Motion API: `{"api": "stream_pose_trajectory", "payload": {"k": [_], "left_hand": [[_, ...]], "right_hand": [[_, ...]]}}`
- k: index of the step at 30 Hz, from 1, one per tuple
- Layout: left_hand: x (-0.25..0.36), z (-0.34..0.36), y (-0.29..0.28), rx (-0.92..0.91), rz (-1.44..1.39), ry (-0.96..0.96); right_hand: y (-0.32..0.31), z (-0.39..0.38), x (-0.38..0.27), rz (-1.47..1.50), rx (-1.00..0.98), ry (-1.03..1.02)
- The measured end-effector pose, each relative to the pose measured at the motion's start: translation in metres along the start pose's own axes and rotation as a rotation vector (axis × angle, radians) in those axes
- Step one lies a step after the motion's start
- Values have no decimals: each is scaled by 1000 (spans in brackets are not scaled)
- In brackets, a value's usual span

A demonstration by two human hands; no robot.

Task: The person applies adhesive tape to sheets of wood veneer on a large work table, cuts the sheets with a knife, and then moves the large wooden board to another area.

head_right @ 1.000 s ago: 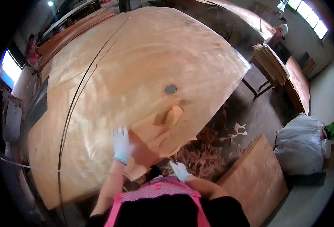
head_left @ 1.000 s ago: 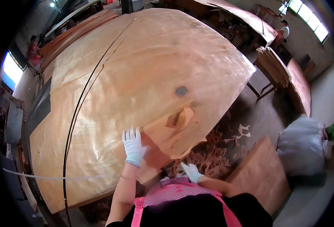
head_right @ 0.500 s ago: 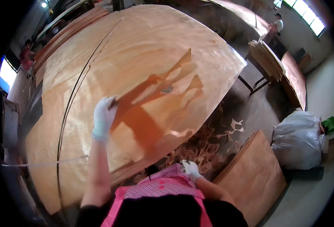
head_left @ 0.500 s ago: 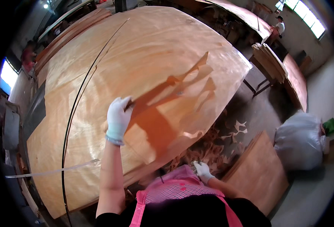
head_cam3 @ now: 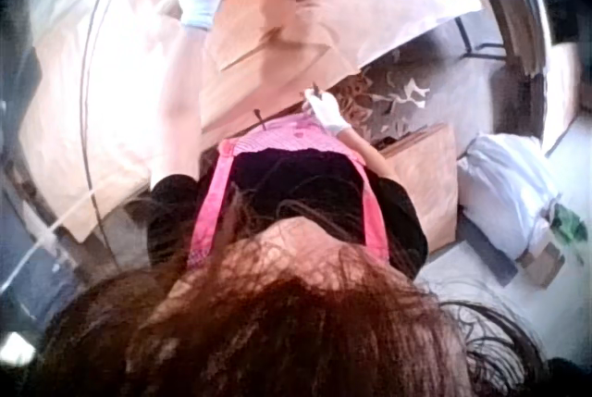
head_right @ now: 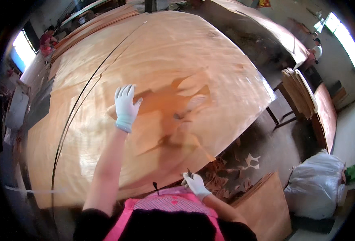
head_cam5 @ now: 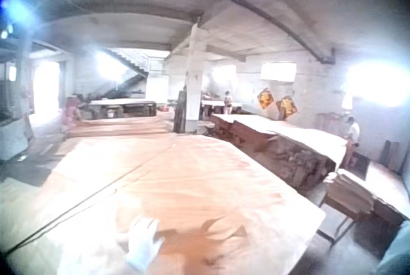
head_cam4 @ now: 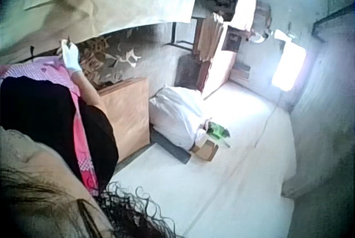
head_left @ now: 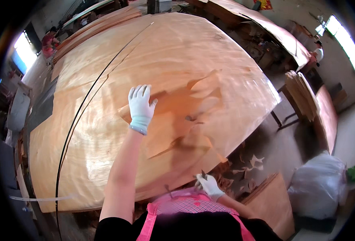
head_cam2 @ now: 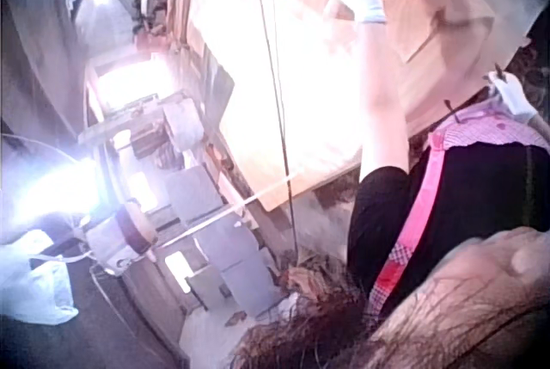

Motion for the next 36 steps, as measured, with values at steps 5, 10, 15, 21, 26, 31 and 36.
{"api": "stream_pose_trajectory", "payload": {"k": [5,10,15,21,26,31,36], "left_hand": [[34,-75,-14,-342,-128,-140],[60,-155,-42,-742,50,-85],[34,-175,-34,-686,201,-139],[27,-66,-74,-321,160,-311],[23,-109,-92,-336,131,-179],[31,-173,-76,-572,111,-237],[77,-142,-32,-531,-17,-620]], "right_hand": [[-29,30,-92,-64,-119,-73],[-51,85,-169,-167,-146,-386],[-35,150,-247,-386,-93,-519],[2,199,-330,-783,-132,-1034],[0,218,-354,-1183,-224,-511],[-13,215,-316,-1129,-285,-492],[-6,209,-288,-1236,-182,-532]]}}
Point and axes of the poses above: each hand's wrist, its own z-axis towards the middle knuckle, its own y-axis out of the palm, x = y × z, the point moved 1 cm from there along z, towards the middle knuckle, and after that the axes turned 14 degrees about z, right-handed, at the moved point
